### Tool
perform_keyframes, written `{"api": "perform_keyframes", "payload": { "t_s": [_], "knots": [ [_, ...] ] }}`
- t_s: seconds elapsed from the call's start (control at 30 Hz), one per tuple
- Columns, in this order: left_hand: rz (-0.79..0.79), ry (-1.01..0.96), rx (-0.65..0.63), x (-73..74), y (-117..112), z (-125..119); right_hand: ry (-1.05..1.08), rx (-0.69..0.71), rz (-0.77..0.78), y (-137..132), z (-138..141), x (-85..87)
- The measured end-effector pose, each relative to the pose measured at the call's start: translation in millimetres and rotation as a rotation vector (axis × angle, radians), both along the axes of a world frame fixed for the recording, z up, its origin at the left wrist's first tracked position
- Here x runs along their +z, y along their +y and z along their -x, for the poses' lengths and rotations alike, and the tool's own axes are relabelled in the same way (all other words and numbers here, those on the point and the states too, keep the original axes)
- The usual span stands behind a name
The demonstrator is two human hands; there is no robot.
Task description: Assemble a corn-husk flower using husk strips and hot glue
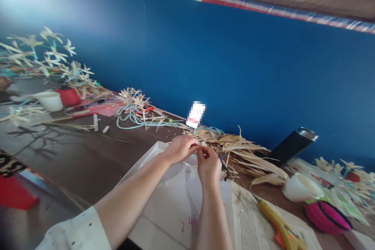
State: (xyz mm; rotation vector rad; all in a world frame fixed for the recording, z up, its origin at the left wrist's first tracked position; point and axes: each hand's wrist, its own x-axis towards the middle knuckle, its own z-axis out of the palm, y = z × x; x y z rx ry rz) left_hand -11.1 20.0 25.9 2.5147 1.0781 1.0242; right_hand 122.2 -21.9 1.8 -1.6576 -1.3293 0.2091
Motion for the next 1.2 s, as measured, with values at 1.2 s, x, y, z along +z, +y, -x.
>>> {"api": "perform_keyframes", "payload": {
  "t_s": [1.2],
  "knots": [
    [0.702,-0.364,-0.139,-7.5,4,-7,0.380,0.042,-0.037,2,-5,-3.1]
  ]
}}
